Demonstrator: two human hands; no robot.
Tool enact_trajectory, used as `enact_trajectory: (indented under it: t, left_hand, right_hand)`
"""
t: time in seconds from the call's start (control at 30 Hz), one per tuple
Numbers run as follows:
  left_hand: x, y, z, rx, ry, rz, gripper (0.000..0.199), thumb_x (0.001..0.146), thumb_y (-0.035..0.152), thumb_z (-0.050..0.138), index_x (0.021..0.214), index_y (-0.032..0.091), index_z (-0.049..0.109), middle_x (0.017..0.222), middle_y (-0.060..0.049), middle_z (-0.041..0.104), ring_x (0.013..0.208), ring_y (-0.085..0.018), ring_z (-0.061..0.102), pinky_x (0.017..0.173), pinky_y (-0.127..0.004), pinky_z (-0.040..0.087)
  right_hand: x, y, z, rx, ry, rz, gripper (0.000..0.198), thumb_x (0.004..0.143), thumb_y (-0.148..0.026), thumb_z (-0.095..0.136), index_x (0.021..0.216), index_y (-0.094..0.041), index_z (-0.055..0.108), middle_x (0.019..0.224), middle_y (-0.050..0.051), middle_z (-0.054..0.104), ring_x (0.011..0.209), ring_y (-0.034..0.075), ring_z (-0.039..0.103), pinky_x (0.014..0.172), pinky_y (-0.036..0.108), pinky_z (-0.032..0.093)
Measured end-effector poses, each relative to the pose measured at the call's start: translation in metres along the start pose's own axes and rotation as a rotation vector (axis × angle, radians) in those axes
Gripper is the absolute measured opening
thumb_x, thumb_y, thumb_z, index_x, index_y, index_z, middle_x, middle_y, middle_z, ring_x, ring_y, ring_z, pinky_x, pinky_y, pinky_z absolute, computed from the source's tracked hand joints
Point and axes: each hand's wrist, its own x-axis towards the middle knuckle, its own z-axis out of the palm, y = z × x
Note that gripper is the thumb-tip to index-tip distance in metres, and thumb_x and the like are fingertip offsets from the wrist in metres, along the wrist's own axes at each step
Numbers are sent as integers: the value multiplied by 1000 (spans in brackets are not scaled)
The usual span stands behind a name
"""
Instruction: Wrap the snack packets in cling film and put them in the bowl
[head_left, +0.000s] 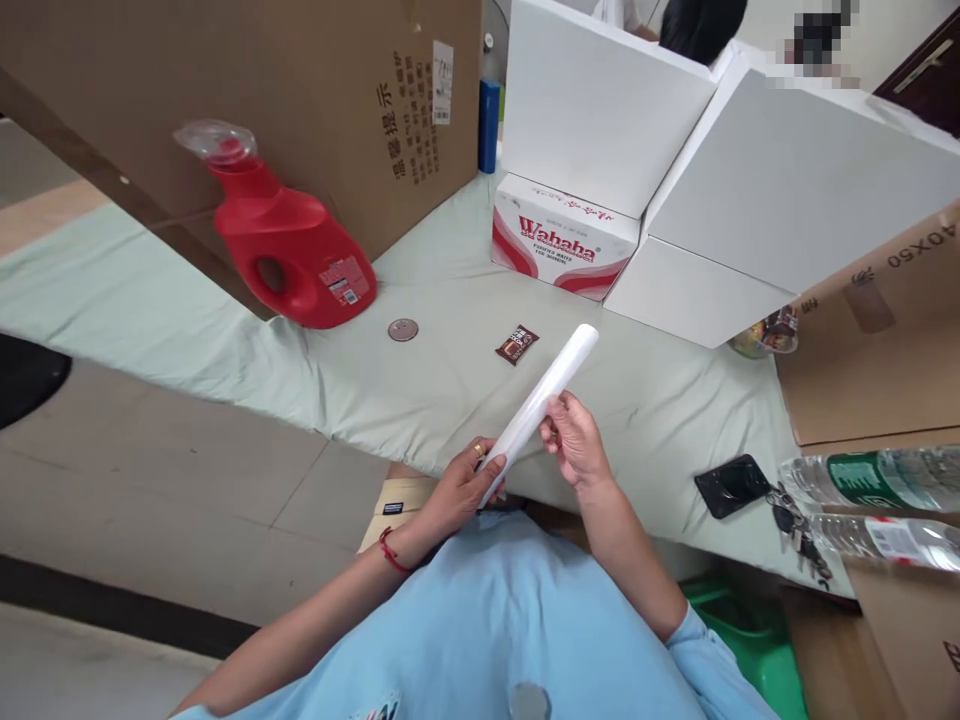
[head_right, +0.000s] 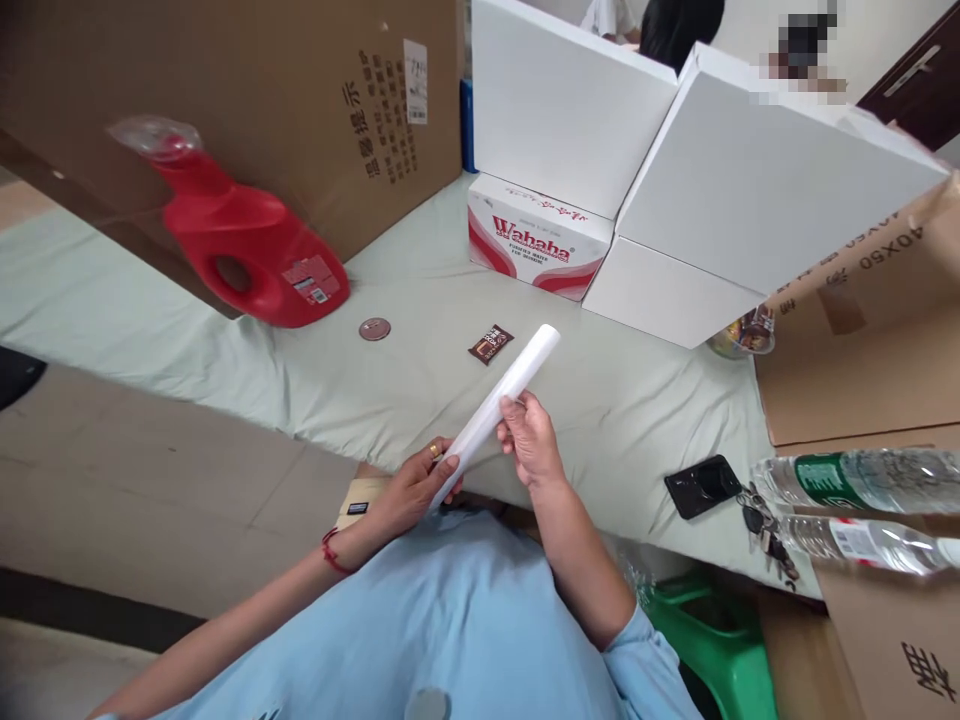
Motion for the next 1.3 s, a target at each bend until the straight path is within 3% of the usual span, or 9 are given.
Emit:
enact_trajectory:
  t: [0.13,0.3,0.43,0.67,0.87,1.03,1.3]
  left_hand:
    - [-6,-6,0,-59,-71,-26,61,88,77,64,103,18,57,66,3,61,55,-10,51,57,-25,39]
    - [-10,-4,0,-221,-141,-85,54,91,71,65,103,19,55,66,3,61,56,-10,49,58,-25,35]
    - [-11,-2,1,-283,-171,-89,50,93,67,65,103,20,55,67,3,61,57,-10,48,59,-24,35]
    - [-11,1,-1,-373,-280,-147,52,87,64,72,111,20,58,89,-5,71,67,-15,64,58,-26,44]
    - [-11,0,2,-433,-236,-283,60,95,74,49,109,17,62,69,0,63,47,-12,52,50,-26,38]
    - [-10,2,3,-349,-105,-185,62,94,76,51,105,16,63,70,-1,65,52,-12,54,55,-27,42]
    - [-8,4,7,-105,-3,-74,62,98,77,43,81,20,59,62,-1,62,55,-14,53,58,-28,42]
  right_hand:
    - [-2,3,-6,-35,18,29,60,60,-56,96,97,-21,64,68,-8,57,44,4,38,34,16,24]
    - [-6,1,-19,-49,-30,45,58,64,-56,93,102,-22,66,76,-6,63,42,3,37,32,18,21]
    - [-10,-3,-22,-45,-42,12,55,67,-56,91,105,-24,67,68,-8,56,41,4,37,34,20,22]
    - [-15,-7,-15,-55,-121,-22,52,70,-56,89,107,-24,71,69,-7,58,42,5,38,38,22,28]
    - [-12,-1,-10,-145,-68,-37,42,76,-56,83,99,-22,75,75,-2,66,48,7,45,40,22,32]
    - [-13,-2,-12,-193,30,-87,40,77,-56,80,96,-20,76,83,1,69,48,6,43,37,20,28]
    - [-18,4,-8,-336,-100,21,51,73,-70,82,78,-21,67,52,-7,47,44,8,42,37,20,29]
